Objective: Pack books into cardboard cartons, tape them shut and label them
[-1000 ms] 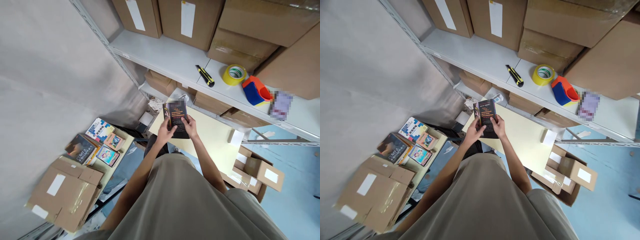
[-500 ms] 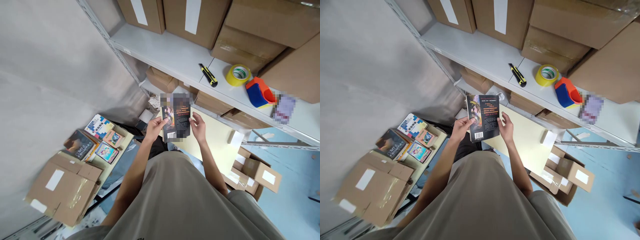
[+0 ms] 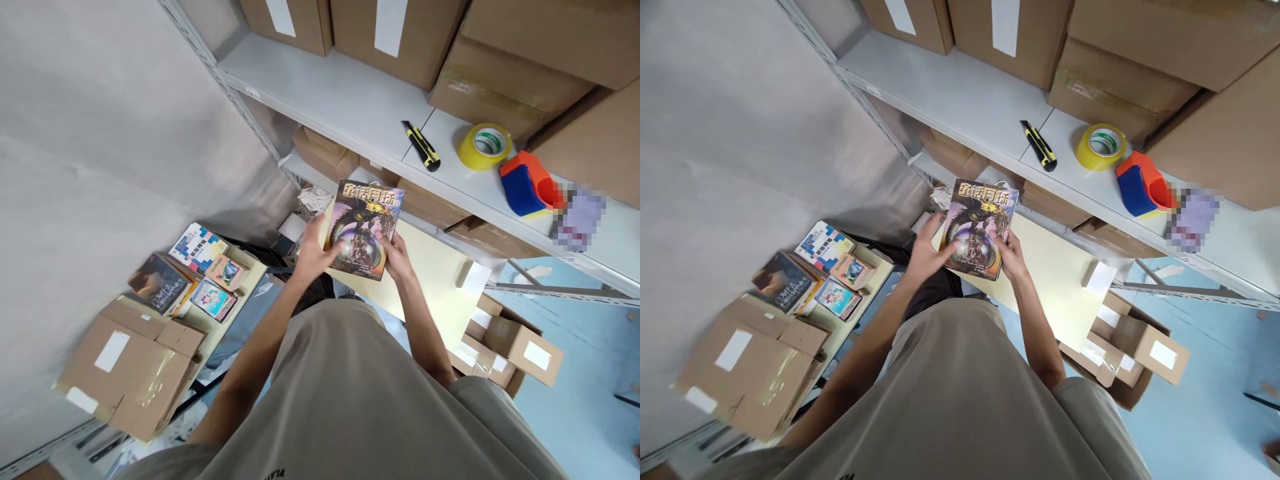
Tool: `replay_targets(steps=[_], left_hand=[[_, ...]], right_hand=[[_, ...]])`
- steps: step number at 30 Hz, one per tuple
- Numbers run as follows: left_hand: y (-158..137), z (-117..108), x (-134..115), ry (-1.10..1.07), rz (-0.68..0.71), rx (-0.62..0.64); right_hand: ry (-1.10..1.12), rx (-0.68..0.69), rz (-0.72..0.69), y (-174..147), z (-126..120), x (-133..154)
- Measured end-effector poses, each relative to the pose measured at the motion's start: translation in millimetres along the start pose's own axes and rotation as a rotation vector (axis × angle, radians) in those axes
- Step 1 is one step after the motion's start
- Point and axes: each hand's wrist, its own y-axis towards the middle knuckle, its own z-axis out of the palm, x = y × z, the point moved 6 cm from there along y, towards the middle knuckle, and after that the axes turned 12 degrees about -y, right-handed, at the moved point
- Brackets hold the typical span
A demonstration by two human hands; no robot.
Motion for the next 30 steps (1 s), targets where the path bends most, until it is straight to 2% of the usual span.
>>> replay_targets(steps=[2,4,6,8,11,14,18,21,23,26,28,30], left_hand=[[14,-17,15,-0.142,-0.128,-0.033],[23,-15,20,-0.295,-0.214,0.065],[26,-6,14,-0.402,-0.224,0.174],[28,1,5,-0.442,-0.191,0.224],[30,1,0,-0.408,-0.139,0.230],[33,-12,-3,-0.342,-0.055,0.206],[34,-30,-22,-0.233,0.147,0.204],[31,-34,-40,-0.151,0.256,0.183],[28,-33,-44,-0.137,0.244,0.162],[24,-33,-39,-0.166,0.167,0.176],[24,-36,-25,-0.192,0.106,0.179],[26,-40,-1,-0.224,0.018,0.161]], right_hand=[[0.047,0.032,0.035,-1,-10,1],[0.053,0.044,0.047,-4,-17,3],[0.030,0.057,0.040,-5,-20,6],[-0.011,0.079,0.013,-4,-21,12],[-0.103,0.109,-0.089,0,-23,27],[-0.224,0.158,-0.182,2,-30,44],[-0.360,0.264,-0.330,-3,-33,68],[-0.398,0.218,-0.435,-11,-32,83],[-0.363,0.176,-0.403,-15,-30,85],[-0.310,0.192,-0.308,-19,-27,81],[-0.321,0.199,-0.264,-17,-28,73],[-0.335,0.143,-0.205,-11,-33,56]])
